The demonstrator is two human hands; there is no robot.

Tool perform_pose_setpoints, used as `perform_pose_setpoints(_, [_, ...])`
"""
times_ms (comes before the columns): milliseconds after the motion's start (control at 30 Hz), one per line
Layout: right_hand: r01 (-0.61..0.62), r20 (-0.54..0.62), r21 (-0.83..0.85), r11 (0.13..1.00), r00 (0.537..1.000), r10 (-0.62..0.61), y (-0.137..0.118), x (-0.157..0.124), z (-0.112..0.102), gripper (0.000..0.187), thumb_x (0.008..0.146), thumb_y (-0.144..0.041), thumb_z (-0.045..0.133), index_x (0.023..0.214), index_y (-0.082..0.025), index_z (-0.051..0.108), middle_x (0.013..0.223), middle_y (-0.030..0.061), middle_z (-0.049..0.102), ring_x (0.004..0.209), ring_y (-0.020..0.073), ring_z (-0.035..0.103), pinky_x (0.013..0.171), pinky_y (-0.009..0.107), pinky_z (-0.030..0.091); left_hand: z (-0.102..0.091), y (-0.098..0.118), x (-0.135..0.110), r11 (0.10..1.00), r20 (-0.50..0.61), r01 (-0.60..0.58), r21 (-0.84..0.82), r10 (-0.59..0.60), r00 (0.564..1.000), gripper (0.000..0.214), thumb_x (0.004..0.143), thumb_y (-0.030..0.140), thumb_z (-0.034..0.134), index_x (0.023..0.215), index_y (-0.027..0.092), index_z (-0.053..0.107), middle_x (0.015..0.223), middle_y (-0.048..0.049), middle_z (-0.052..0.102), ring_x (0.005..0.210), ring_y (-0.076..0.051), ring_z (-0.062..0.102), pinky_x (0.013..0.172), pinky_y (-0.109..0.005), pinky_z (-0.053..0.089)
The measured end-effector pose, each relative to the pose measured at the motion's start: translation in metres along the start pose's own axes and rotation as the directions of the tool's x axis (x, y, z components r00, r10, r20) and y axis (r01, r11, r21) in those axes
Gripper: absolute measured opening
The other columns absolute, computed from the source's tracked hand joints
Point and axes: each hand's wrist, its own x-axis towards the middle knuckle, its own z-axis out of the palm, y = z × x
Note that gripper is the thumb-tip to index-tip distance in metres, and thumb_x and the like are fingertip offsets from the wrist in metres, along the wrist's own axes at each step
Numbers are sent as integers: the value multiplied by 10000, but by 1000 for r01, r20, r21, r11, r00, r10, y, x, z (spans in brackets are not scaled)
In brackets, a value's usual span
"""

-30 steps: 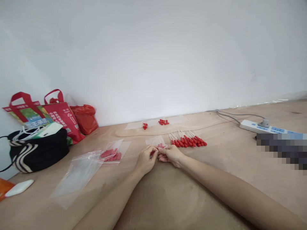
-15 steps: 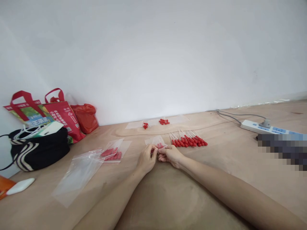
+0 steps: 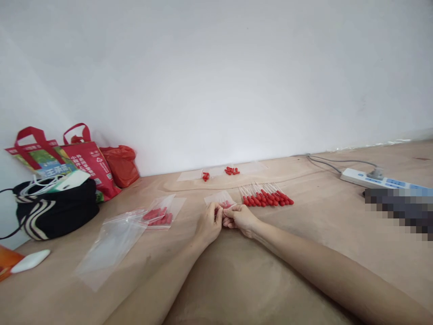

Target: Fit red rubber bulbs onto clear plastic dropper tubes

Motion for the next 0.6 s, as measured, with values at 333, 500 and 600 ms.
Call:
perform_pose_setpoints(333, [-20,2,-122,992,1000,20,5,-4,10,218,711,-90,510,496,-127,506,339,-21,499,295,49,445,322,114,364,8,-11,0,990,-169,138,-15,-138,976,118,813,251,352,753,193,434,850,-74,613,749,-180,592,662,-316,464])
perform_pose_setpoints(500, [-86,58,-183,979,993,98,8,-3,11,179,712,-117,458,545,-137,520,339,-18,495,313,67,469,344,128,398,4,-12,3,988,-169,149,-46,-155,973,140,804,302,383,783,189,464,869,-76,622,836,-199,593,741,-342,460])
perform_pose_setpoints(600, [-155,112,-236,959,976,185,0,-3,0,167,691,-113,444,553,-128,538,351,5,513,323,80,485,347,139,407,-4,-9,0,990,-92,66,-121,-77,993,174,810,329,395,854,186,485,1021,-81,600,1054,-208,513,897,-370,391])
